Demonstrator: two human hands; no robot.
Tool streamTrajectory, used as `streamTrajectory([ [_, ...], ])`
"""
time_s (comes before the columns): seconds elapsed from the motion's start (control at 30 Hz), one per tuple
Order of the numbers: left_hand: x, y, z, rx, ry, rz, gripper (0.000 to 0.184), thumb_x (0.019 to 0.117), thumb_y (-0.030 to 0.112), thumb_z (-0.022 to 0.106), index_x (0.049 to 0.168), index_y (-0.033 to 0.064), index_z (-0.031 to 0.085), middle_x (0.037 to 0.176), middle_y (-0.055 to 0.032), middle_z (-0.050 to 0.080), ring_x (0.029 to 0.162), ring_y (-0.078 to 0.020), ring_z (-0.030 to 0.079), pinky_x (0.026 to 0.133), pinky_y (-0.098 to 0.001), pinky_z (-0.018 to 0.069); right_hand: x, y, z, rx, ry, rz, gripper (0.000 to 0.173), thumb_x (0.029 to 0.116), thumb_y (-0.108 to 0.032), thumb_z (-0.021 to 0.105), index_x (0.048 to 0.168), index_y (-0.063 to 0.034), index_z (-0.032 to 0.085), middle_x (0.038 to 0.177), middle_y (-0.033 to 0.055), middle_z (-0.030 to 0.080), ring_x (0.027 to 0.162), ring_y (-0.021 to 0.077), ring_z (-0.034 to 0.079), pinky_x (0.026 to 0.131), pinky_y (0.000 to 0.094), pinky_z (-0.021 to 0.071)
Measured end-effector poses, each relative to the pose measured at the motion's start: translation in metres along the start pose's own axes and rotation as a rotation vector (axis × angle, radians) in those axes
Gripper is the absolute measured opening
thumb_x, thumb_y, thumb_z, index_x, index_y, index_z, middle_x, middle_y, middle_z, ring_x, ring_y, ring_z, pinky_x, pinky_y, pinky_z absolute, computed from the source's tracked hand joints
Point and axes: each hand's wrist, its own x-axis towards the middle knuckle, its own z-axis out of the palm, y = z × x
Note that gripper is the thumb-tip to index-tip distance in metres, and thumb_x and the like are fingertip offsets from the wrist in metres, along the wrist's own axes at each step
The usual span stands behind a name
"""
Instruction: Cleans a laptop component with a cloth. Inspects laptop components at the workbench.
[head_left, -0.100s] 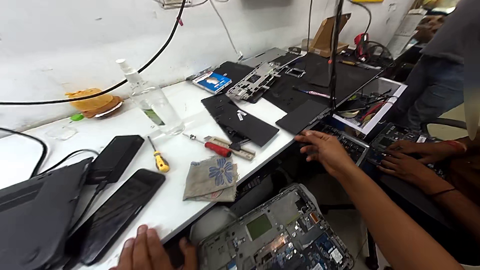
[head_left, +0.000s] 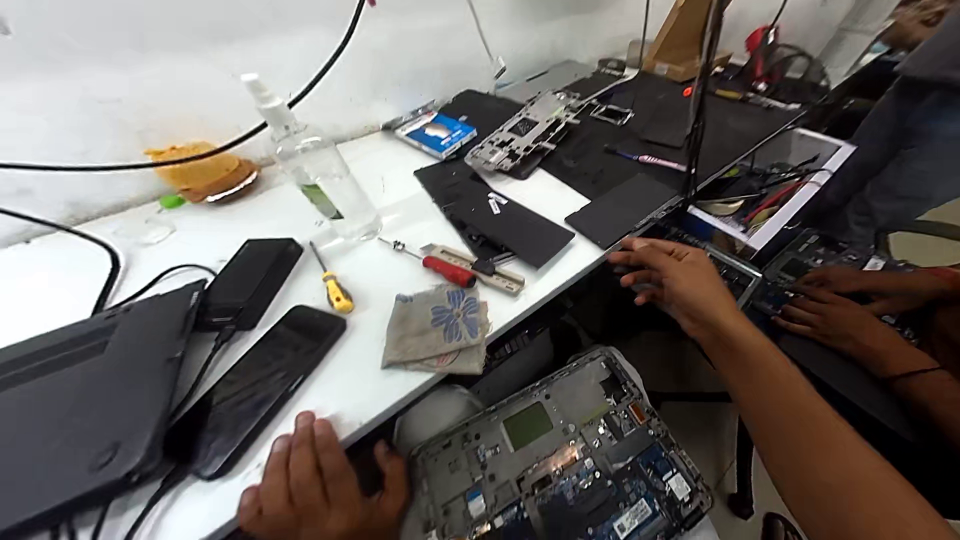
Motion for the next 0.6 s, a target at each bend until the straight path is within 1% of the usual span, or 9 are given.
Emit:
streamTrajectory([
  [0.13, 0.002, 0.003, -0.002, -0.063, -0.004, -0.026, 0.069, 0.0974, 0.047, 0.049, 0.147, -0.0014, 0.049, 0.147, -0.0241, 0.053, 0.140, -0.0406, 0.044, 0.115, -0.0566, 0.0233, -0.036, -0.002, 0.004, -0.049, 0.033, -0.148, 0.030, 0.1077, -0.024, 0.054, 0.131, -0.0076, 0.065, 0.111, 0.0066, 0.076, 0.082, 0.0184, 0.076, 0.060, 0.0305, 0.0621],
  [0.27, 0.001, 0.002, -0.003, -0.081, -0.039, -0.051, 0.071, 0.0955, 0.045, 0.052, 0.148, -0.0017, 0.047, 0.149, -0.0233, 0.052, 0.141, -0.0422, 0.043, 0.116, -0.0597, 0.0237, -0.079, 0.017, 0.008, -0.041, 0.119, -0.371, 0.035, 0.1090, -0.036, 0.049, 0.087, -0.0117, 0.063, 0.069, -0.0007, 0.065, 0.060, 0.0146, 0.067, 0.059, 0.0350, 0.0614],
  [0.3, 0.001, 0.002, -0.003, -0.093, -0.048, -0.059, 0.071, 0.0956, 0.045, 0.052, 0.148, -0.0014, 0.047, 0.149, -0.0230, 0.052, 0.141, -0.0423, 0.043, 0.115, -0.0607, 0.0236, -0.088, 0.023, 0.007, -0.024, 0.137, -0.409, 0.033, 0.1096, -0.036, 0.047, 0.087, -0.0144, 0.059, 0.069, -0.0025, 0.061, 0.058, 0.0145, 0.064, 0.058, 0.0362, 0.0606],
  [0.37, 0.004, 0.005, -0.013, -0.175, -0.075, -0.092, 0.071, 0.0964, 0.046, 0.053, 0.149, -0.0006, 0.048, 0.151, -0.0231, 0.051, 0.143, -0.0425, 0.041, 0.117, -0.0614, 0.0227, -0.106, 0.032, -0.002, -0.064, 0.097, -0.488, 0.017, 0.1085, -0.025, 0.050, 0.119, -0.0128, 0.055, 0.102, 0.0031, 0.068, 0.074, 0.0191, 0.070, 0.063, 0.0365, 0.0640],
  [0.4, 0.007, 0.010, -0.024, -0.252, -0.094, -0.105, 0.070, 0.0981, 0.047, 0.052, 0.150, -0.0004, 0.047, 0.152, -0.0241, 0.048, 0.145, -0.0431, 0.039, 0.118, -0.0613, 0.0236, -0.115, 0.033, -0.008, -0.100, 0.066, -0.516, 0.029, 0.1073, -0.019, 0.051, 0.134, -0.0107, 0.047, 0.119, 0.0072, 0.069, 0.088, 0.0235, 0.074, 0.069, 0.0380, 0.0655],
  [0.43, 0.011, 0.017, -0.037, -0.352, -0.102, -0.104, 0.069, 0.1006, 0.047, 0.049, 0.151, 0.0001, 0.045, 0.155, -0.0257, 0.045, 0.146, -0.0434, 0.037, 0.119, -0.0603, 0.0268, -0.124, 0.035, -0.014, -0.113, 0.081, -0.550, 0.030, 0.1080, -0.018, 0.051, 0.136, -0.0082, 0.050, 0.121, 0.0093, 0.072, 0.094, 0.0263, 0.075, 0.075, 0.0403, 0.0661],
  [0.5, 0.016, 0.040, -0.062, -0.630, -0.140, -0.117, 0.065, 0.1053, 0.051, 0.038, 0.156, 0.0095, 0.040, 0.163, -0.0185, 0.034, 0.152, -0.0370, 0.030, 0.123, -0.0557, 0.0275, -0.141, 0.044, -0.019, -0.097, 0.206, -0.596, 0.019, 0.1095, -0.026, 0.049, 0.109, -0.0137, 0.063, 0.095, 0.0021, 0.076, 0.082, 0.0217, 0.076, 0.078, 0.0413, 0.0663],
  [0.53, 0.019, 0.057, -0.072, -0.822, -0.174, -0.148, 0.064, 0.1067, 0.053, 0.032, 0.158, 0.0147, 0.039, 0.166, -0.0121, 0.030, 0.154, -0.0328, 0.027, 0.124, -0.0540, 0.0269, -0.151, 0.047, -0.018, -0.095, 0.249, -0.595, 0.021, 0.1101, -0.031, 0.047, 0.105, -0.0173, 0.062, 0.098, 0.0001, 0.077, 0.085, 0.0213, 0.077, 0.079, 0.0409, 0.0666],
  [0.6, 0.025, 0.097, -0.084, -1.287, -0.292, -0.276, 0.066, 0.1066, 0.060, 0.025, 0.159, 0.0221, 0.036, 0.169, -0.0023, 0.025, 0.155, -0.0277, 0.024, 0.126, -0.0524, 0.0244, -0.173, 0.051, -0.007, -0.081, 0.167, -0.572, 0.030, 0.1092, -0.033, 0.048, 0.134, -0.0170, 0.054, 0.144, 0.0055, 0.061, 0.127, 0.0299, 0.064, 0.102, 0.0490, 0.0582],
])
